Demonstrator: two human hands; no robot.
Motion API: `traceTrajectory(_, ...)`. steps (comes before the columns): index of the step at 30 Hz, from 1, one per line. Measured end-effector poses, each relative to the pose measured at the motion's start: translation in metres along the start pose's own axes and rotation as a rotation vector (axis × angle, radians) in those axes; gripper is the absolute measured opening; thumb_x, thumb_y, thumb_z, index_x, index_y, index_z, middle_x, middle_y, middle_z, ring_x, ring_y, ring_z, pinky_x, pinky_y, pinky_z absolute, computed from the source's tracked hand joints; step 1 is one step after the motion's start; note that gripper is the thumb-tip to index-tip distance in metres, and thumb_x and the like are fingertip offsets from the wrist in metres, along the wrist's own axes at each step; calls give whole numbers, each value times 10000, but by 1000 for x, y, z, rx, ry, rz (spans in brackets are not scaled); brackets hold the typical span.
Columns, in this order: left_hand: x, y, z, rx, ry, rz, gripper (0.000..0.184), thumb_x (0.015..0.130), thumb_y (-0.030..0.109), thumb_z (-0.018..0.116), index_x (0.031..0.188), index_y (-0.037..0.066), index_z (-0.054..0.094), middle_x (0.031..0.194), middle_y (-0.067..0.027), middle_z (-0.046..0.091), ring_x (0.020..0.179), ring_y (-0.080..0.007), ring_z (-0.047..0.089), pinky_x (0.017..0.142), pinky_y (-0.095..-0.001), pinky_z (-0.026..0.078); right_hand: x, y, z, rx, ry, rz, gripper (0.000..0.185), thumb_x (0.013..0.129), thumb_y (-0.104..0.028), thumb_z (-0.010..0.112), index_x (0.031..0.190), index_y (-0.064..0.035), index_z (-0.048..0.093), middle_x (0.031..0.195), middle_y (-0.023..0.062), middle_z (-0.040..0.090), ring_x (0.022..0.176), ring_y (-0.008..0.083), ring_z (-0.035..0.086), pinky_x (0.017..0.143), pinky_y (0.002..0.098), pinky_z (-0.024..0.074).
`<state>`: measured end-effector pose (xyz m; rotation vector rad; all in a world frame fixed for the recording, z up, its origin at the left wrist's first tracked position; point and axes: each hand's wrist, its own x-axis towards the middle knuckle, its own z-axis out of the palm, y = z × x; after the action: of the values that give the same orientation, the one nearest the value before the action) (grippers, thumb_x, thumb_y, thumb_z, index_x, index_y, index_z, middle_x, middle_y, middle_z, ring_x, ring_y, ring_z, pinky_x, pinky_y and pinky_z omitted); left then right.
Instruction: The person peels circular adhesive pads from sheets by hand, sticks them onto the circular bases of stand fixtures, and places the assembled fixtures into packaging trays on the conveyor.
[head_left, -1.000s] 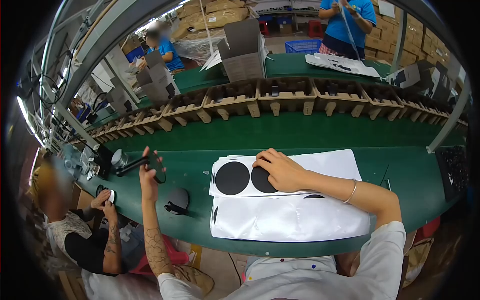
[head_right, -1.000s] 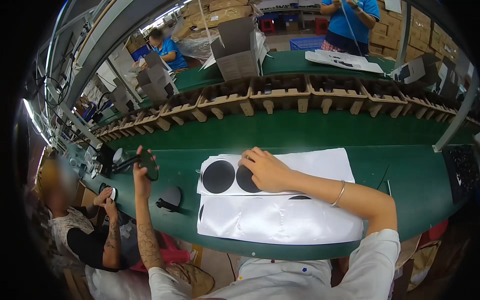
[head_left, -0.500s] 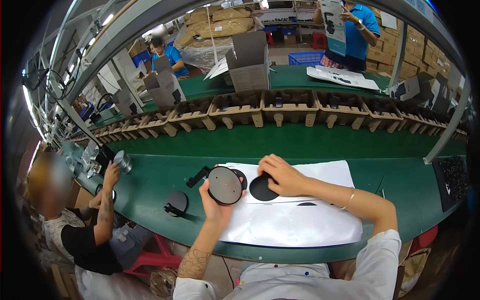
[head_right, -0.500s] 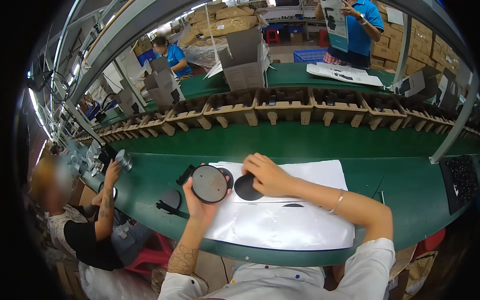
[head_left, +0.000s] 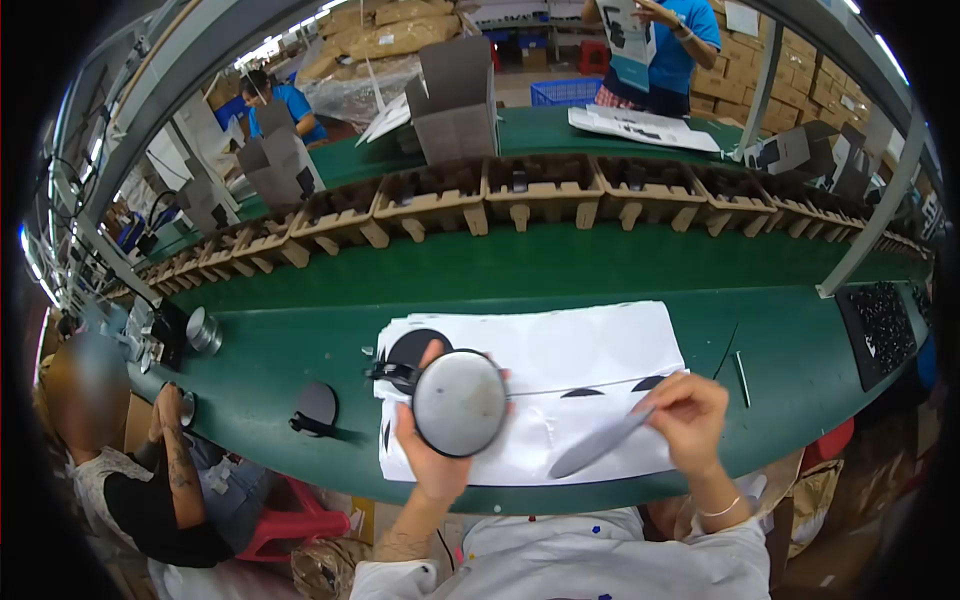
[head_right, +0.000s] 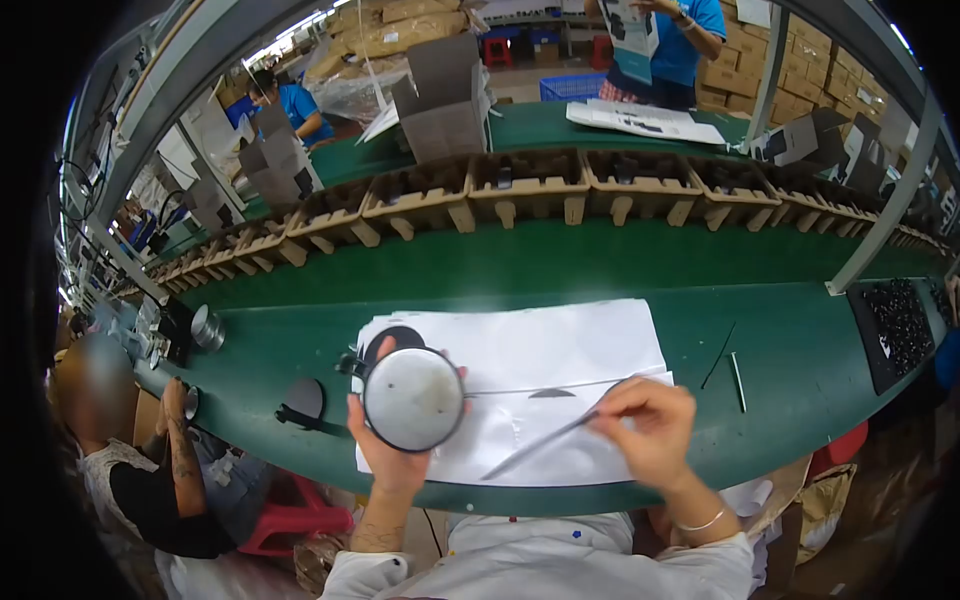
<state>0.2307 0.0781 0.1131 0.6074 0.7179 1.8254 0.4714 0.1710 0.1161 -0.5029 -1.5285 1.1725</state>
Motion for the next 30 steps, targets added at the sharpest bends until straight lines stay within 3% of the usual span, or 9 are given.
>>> traceTrajectory(4, -15, -22, 24, -79, -69, -53, 717, 873, 688, 221, 1469, 296, 143, 1359, -293, 377, 1210, -515, 412, 992, -597, 360, -21, -1, 46, 542, -12, 278, 140, 691, 185, 658, 767, 76, 611, 751, 141, 598, 655, 202, 640, 575, 308, 574)
traceTrajectory(8, -24, -25, 24, -73, -56, -40, 711, 879, 678, 209, 1467, 287, 131, 1379, -291, 356, 1244, -516, 371, 1021, -598, 336, -27, 18, 63, 786, -6, 395, 114, 735, 165, 632, 794, 70, 612, 747, 144, 592, 631, 218, 648, 578, 309, 577)
traceTrajectory(17, -28, -19, 14, -19, -60, -46, 734, 886, 652, 230, 1460, 204, 144, 1361, -276, 383, 1260, -459, 386, 1037, -575, 342, -31, 24, 84, 760, 31, 407, 87, 759, 143, 627, 800, 68, 609, 732, 140, 600, 602, 203, 647, 579, 290, 570)
traceTrajectory(23, -28, -16, 11, -24, -58, -58, 732, 884, 660, 219, 1458, 211, 151, 1364, -280, 378, 1252, -479, 386, 1027, -580, 353, -35, 24, 90, 685, 56, 404, 78, 758, 135, 630, 785, 68, 601, 727, 141, 593, 596, 198, 645, 574, 281, 568)
traceTrajectory(26, -28, -15, 8, -130, -93, -63, 757, 858, 652, 332, 1454, 214, 172, 1360, -291, 377, 1244, -498, 385, 1022, -580, 358, -36, 22, 93, 654, 62, 386, 79, 755, 137, 630, 782, 70, 597, 729, 144, 591, 593, 196, 644, 565, 275, 569)
traceTrajectory(30, -27, -7, 12, -124, -166, -33, 786, 788, 500, 505, 1451, 220, 190, 1343, -310, 385, 1222, -511, 406, 1006, -575, 380, -35, 18, 98, 615, 58, 354, 75, 753, 137, 632, 778, 78, 592, 732, 144, 591, 595, 193, 644, 563, 273, 575)
